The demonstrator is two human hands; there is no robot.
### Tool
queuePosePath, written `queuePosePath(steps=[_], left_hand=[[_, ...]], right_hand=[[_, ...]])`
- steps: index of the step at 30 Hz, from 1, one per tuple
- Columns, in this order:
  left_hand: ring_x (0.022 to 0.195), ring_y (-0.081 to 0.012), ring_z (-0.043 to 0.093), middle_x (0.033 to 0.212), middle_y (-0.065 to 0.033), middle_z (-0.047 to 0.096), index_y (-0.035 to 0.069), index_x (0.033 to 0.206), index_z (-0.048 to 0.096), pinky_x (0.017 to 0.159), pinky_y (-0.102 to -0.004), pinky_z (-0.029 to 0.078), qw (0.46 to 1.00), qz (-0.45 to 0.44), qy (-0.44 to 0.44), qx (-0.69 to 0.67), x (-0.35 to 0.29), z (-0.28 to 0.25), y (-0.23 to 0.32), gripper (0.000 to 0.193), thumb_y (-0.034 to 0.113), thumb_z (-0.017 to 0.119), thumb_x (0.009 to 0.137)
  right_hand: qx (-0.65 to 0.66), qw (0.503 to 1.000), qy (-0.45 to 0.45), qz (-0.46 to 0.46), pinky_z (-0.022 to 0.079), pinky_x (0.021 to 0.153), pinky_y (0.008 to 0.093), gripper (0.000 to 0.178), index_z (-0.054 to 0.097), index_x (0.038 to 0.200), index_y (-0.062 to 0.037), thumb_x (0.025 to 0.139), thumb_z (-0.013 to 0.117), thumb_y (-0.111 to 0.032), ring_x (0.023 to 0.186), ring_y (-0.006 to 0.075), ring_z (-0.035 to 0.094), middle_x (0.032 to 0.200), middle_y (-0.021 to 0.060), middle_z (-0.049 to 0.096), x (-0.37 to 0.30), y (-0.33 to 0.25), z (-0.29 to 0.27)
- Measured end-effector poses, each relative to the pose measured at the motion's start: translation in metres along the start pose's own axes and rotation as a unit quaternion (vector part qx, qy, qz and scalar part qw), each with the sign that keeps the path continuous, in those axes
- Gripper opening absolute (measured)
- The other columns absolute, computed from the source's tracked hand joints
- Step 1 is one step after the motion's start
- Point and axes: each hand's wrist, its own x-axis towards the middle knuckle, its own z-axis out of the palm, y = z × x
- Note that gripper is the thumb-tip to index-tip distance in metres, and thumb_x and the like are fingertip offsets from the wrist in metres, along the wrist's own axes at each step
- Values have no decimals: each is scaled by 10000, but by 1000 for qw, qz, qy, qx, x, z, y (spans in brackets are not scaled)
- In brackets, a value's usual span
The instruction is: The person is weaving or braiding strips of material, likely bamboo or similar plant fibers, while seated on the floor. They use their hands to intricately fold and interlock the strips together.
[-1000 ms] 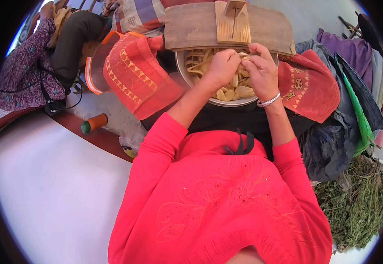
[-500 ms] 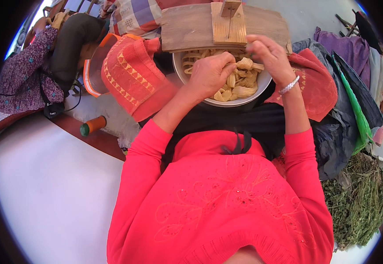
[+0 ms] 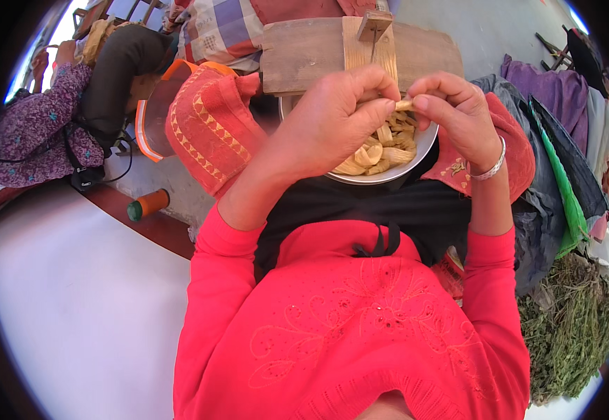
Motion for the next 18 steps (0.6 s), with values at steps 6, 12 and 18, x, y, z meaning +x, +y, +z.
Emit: queuePosePath(steps=[6, 12, 18], left_hand=[[667, -78, 499, 757, -17, 576, 5, 973, 587, 582, -246, 420, 996, -46, 61, 41, 49, -25, -87, 142, 115, 577, 883], [672, -79, 503, 772, -15, 588, 0, 962, 596, 582, -245, 418, 991, -61, 110, -40, 67, -24, -133, 142, 115, 593, 879], [670, -195, 594, 740, -105, 642, 11, 895, 630, 633, -321, 466, 972, -63, 188, 127, 68, -18, -145, 149, 151, 633, 844]], right_hand=[[-109, 985, 123, -41, 404, 550, 213, 101, 643, 902, -26, 872, 633, -122, 628, 40, 496, 707, -28, 584, 51, 54, -2], [-174, 960, 200, -93, 406, 546, 202, 92, 635, 869, -20, 886, 618, -108, 601, 36, 478, 675, -46, 541, 72, 84, -2], [-321, 912, 222, -126, 458, 590, 307, 90, 643, 875, -41, 871, 594, -117, 608, 193, 570, 692, 72, 608, 74, 89, 7]])
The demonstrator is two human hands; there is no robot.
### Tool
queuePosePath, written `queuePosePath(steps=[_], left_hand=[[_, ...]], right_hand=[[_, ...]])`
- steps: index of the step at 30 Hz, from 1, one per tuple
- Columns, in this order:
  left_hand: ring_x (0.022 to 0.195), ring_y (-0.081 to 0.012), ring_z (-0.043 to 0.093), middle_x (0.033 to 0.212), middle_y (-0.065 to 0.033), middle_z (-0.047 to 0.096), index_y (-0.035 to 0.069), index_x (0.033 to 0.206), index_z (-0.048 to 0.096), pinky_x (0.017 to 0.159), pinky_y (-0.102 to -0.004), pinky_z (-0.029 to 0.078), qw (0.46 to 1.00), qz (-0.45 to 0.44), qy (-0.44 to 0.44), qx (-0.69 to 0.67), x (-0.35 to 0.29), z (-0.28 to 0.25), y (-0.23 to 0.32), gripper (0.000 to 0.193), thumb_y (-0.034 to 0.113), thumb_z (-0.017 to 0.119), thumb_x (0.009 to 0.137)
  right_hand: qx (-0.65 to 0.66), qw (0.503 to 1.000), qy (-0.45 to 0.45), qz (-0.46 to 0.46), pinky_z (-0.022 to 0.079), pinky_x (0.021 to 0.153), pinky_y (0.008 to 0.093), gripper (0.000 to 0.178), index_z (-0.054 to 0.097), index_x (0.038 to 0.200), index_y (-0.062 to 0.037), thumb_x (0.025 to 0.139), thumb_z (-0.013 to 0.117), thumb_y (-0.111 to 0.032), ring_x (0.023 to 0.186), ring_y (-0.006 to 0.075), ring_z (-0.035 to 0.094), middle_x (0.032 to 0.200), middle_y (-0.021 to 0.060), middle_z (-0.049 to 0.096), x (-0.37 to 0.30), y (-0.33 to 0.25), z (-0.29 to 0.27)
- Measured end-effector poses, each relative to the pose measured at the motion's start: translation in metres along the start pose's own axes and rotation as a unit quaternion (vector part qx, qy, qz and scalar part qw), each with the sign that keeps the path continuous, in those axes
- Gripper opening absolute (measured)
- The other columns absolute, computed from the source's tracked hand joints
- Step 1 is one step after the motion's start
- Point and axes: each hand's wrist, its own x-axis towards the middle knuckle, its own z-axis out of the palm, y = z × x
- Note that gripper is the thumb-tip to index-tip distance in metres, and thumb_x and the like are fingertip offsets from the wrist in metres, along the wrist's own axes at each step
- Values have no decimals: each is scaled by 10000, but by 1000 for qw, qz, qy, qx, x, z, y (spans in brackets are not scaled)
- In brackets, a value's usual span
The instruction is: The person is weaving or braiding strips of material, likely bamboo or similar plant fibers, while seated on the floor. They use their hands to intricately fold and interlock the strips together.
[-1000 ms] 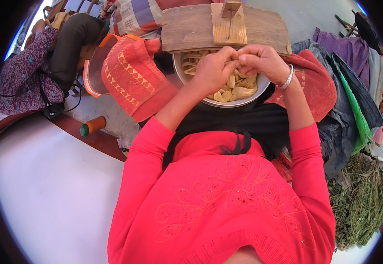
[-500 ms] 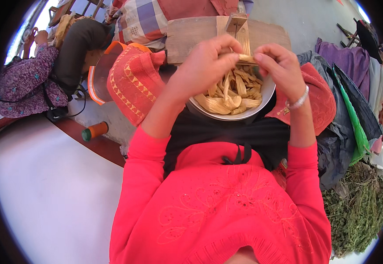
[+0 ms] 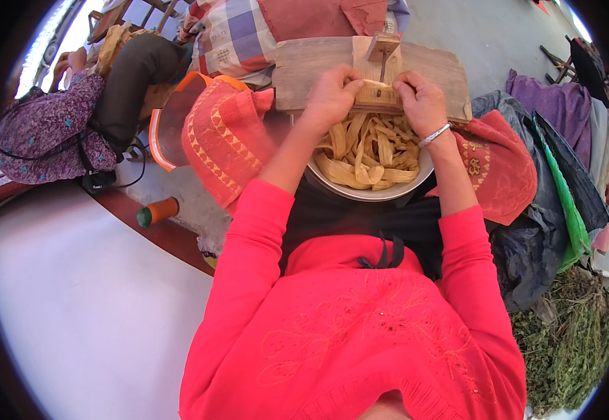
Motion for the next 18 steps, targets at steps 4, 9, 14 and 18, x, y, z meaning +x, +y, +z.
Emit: queuePosePath(steps=[4, 9, 14, 18], left_hand=[[771, -346, 632, 785, -193, 647, 38, 871, 650, 712, -408, 483, 995, 23, 25, 96, -11, -3, 17, 173, 204, 635, 825], [820, -385, 623, 809, -200, 646, 73, 875, 654, 743, -455, 481, 985, 10, 54, 165, -14, 0, 14, 181, 245, 616, 835], [821, -395, 613, 822, -208, 638, 70, 892, 633, 717, -465, 474, 977, -15, 124, 175, -11, -4, 14, 199, 258, 578, 861], [775, -383, 608, 813, -205, 627, 39, 868, 610, 679, -436, 477, 998, 31, 57, 26, -48, 24, 4, 219, 254, 569, 865]], right_hand=[[-97, 994, -20, -38, 477, 674, 460, 133, 607, 824, -50, 858, 573, -174, 750, 396, 602, 772, 180, 636, -1, -6, -3], [-134, 989, 13, -58, 472, 677, 477, 130, 594, 825, -66, 861, 570, -188, 763, 392, 601, 801, 175, 625, -6, -4, 3], [-205, 978, 12, -26, 467, 686, 474, 137, 593, 832, -79, 858, 576, -212, 788, 378, 596, 829, 148, 616, -8, 9, -13], [-286, 950, 51, -114, 425, 737, 423, 109, 617, 861, -108, 855, 596, -215, 852, 296, 556, 889, 70, 625, -38, -14, -30]])
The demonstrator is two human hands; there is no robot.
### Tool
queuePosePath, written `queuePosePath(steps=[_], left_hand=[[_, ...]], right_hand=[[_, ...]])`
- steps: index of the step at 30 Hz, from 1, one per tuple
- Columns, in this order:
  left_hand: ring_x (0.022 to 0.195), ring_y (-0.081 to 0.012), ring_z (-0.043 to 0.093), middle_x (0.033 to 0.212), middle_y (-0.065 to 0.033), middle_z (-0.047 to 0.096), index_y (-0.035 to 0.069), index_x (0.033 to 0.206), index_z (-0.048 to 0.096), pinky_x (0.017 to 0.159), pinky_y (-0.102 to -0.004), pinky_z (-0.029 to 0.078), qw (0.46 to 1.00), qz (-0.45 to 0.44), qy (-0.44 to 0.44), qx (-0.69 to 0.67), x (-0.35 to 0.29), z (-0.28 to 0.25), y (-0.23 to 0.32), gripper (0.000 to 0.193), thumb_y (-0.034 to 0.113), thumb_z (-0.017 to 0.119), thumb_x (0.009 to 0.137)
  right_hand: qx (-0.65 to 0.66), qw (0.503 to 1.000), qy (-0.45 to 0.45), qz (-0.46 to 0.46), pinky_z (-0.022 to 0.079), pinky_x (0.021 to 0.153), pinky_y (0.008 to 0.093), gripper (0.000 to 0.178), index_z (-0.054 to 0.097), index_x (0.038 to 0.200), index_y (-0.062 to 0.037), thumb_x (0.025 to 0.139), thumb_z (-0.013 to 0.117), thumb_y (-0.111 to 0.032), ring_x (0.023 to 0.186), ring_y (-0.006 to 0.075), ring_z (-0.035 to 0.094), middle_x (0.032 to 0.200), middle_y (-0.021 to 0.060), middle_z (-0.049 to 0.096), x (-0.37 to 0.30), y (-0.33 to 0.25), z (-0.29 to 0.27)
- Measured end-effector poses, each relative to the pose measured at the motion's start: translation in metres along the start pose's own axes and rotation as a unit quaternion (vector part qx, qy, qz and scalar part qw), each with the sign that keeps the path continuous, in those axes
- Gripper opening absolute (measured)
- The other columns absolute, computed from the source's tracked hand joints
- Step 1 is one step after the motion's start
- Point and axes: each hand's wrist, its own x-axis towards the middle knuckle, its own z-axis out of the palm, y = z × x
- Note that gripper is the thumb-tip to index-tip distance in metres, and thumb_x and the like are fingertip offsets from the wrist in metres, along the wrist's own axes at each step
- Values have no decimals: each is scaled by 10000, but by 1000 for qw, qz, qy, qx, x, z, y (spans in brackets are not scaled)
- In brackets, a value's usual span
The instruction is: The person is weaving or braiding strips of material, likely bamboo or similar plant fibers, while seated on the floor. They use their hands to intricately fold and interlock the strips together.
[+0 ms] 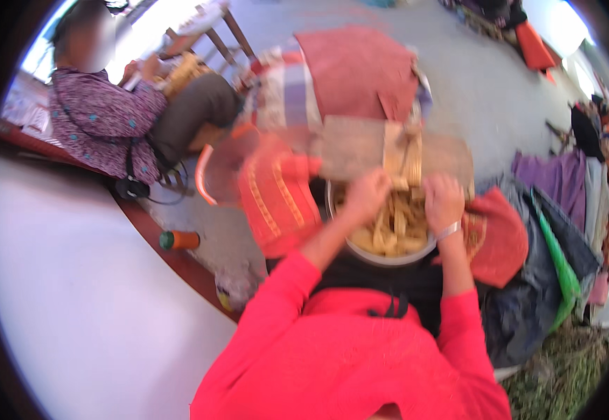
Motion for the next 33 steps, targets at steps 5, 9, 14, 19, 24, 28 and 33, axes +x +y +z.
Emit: queuePosePath(steps=[5, 9, 14, 19, 24, 28, 33], left_hand=[[695, -101, 536, 765, -46, 607, -14, 877, 562, 623, -263, 448, 953, -14, -131, -273, -32, 17, 23, 130, 106, 532, 916], [584, -148, 532, 627, -69, 576, 4, 757, 570, 574, -311, 439, 969, -33, -190, -153, -52, 4, -6, 314, 248, 509, 944], [560, -234, 555, 627, -140, 573, 12, 754, 582, 558, -357, 429, 983, -13, -180, -19, -73, -50, 75, 346, 297, 521, 942], [578, -302, 582, 633, -132, 560, 48, 779, 583, 507, -389, 431, 965, 249, -80, 20, -82, -104, 179, 246, 250, 551, 916], [488, -247, 554, 576, -75, 513, 68, 723, 523, 421, -344, 390, 904, 422, -31, 63, -77, -140, 248, 207, 198, 606, 862], [553, -222, 580, 644, -64, 554, 66, 761, 549, 469, -317, 425, 878, 457, -71, 123, -57, -135, 288, 182, 219, 634, 810], [709, -160, 615, 806, -44, 644, 69, 924, 648, 614, -266, 476, 796, 583, -152, -62, 33, -78, 253, 209, 261, 590, 865]], right_hand=[[45, 998, -31, -5, 439, 589, 438, 211, 554, 738, -103, 882, 603, -251, 622, 353, 575, 658, 137, 600, -8, -35, 3], [129, 991, -22, 38, 427, 488, 457, 297, 536, 684, -80, 882, 615, -287, 542, 386, 570, 564, 175, 556, -8, -24, -10], [317, 939, -102, 84, 403, 457, 363, 291, 566, 660, -29, 855, 656, -225, 468, 285, 525, 543, 156, 523, -14, -39, -65], [464, 851, -246, 13, 429, 526, 283, 88, 646, 798, 2, 832, 657, -78, 535, 181, 513, 626, 107, 573, -9, -66, -115], [603, 745, -191, -211, 470, 617, 299, 75, 650, 871, -17, 833, 673, -78, 695, 213, 631, 758, 101, 639, 5, -105, -165], [706, 672, 14, -222, 470, 653, 360, 131, 644, 880, -11, 840, 662, -135, 722, 232, 626, 745, 99, 630, 9, -103, -172], [837, 519, -13, -170, 345, 599, 322, 368, 611, 1085, 21, 947, 502, -302, 582, 135, 421, 558, -24, 454, 32, -83, -162]])
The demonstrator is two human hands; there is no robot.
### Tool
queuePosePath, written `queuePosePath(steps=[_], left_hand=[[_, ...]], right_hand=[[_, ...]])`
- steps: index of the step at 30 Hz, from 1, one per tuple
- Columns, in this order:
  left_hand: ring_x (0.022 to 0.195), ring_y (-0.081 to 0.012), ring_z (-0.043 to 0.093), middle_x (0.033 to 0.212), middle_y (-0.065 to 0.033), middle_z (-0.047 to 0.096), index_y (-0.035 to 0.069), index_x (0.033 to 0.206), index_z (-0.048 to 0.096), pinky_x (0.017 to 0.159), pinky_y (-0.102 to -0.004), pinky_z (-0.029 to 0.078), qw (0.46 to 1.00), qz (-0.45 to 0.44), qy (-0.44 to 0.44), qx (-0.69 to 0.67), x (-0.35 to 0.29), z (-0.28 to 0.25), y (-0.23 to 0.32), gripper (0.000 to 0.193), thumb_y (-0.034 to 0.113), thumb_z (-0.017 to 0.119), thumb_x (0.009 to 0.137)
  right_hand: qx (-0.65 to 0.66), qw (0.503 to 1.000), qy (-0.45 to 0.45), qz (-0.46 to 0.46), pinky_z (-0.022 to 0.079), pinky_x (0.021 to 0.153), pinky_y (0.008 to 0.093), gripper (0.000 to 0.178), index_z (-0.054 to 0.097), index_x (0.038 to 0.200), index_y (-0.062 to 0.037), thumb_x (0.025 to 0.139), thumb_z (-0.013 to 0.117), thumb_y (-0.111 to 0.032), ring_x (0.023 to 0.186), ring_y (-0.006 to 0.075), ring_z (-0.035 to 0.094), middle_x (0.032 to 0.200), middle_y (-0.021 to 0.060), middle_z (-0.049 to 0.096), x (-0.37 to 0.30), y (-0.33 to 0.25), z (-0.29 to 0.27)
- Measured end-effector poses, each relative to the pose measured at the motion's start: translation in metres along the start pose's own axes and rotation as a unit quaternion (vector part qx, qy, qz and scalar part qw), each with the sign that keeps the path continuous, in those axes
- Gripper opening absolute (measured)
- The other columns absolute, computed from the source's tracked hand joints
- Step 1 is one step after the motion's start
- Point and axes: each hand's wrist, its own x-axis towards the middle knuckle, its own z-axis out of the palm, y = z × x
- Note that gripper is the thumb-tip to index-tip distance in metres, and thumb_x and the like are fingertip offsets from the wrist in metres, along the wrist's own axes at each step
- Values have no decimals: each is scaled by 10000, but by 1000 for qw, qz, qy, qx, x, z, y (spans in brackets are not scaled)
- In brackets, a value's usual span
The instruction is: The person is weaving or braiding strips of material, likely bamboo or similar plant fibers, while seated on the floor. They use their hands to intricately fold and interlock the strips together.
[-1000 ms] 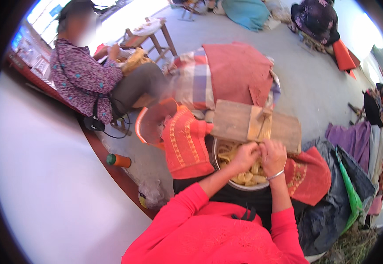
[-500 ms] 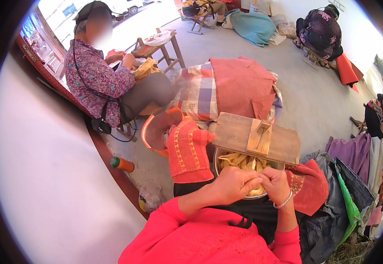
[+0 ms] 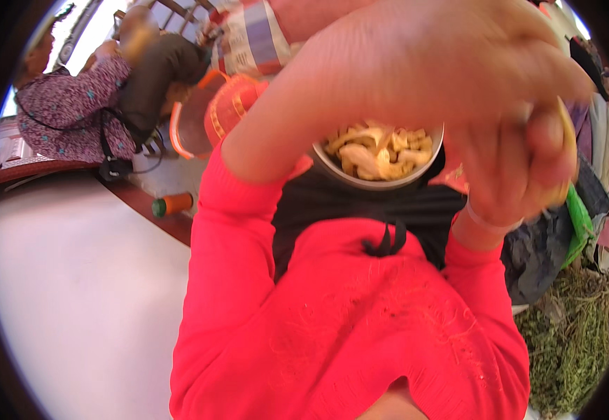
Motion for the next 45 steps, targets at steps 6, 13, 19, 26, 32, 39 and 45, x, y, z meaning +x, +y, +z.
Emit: queuePosePath(steps=[6, 13, 19, 26, 32, 39, 45], left_hand=[[668, -27, 469, 757, 50, 555, 42, 973, 643, 546, -200, 378, 820, -490, -36, -293, -170, 79, -20, 299, 330, 634, 896], [609, -54, 395, 632, 47, 443, 30, 784, 617, 547, -215, 326, 831, -524, 78, -171, -177, 78, 13, 376, 335, 506, 973], [535, -125, 497, 598, -61, 538, -8, 805, 615, 512, -286, 405, 876, -458, 107, -104, -99, 18, 44, 317, 265, 533, 943], [569, -96, 467, 612, 0, 509, -15, 795, 627, 505, -258, 364, 907, -359, 172, -135, -45, -27, 74, 302, 228, 549, 958], [575, -139, 501, 613, -17, 524, 0, 827, 627, 516, -288, 385, 906, -394, 125, -97, -66, -48, 65, 271, 233, 555, 943], [583, -190, 541, 614, -37, 543, 17, 864, 628, 530, -323, 410, 915, -392, 64, 70, -45, -83, 57, 240, 240, 562, 925], [589, -233, 576, 615, -54, 559, 33, 895, 628, 542, -353, 431, 854, -168, 51, 490, -27, -87, 52, 222, 246, 567, 910]], right_hand=[[31, 990, 136, 34, 314, 682, 310, 409, 577, 1196, 2, 976, 470, -327, 566, 77, 299, 503, -75, 364, -33, -26, -48], [10, 997, -64, -35, 288, 554, 294, 417, 503, 1255, -118, 986, 419, -426, 541, 97, 285, 552, -38, 411, -20, -73, -80], [-3, 999, -18, -34, 263, 588, 287, 400, 404, 1267, -189, 934, 473, -400, 528, 81, 242, 518, -71, 395, -32, -91, -40], [56, 998, 6, -25, 269, 648, 283, 200, 512, 1017, -170, 882, 569, -304, 534, 68, 268, 495, -93, 411, -29, -86, -3], [43, 998, -18, 32, 270, 656, 283, 230, 565, 1004, -114, 902, 552, -320, 544, 68, 268, 492, -93, 402, -13, -81, 3], [-46, 996, -37, 59, 292, 657, 286, 277, 618, 977, -49, 928, 535, -309, 555, 69, 285, 508, -84, 408, -1, -78, -1], [-638, 751, 110, 127, 391, 540, 233, 162, 639, 827, -2, 908, 558, -116, 569, 61, 465, 640, -26, 538, -37, -40, -22]])
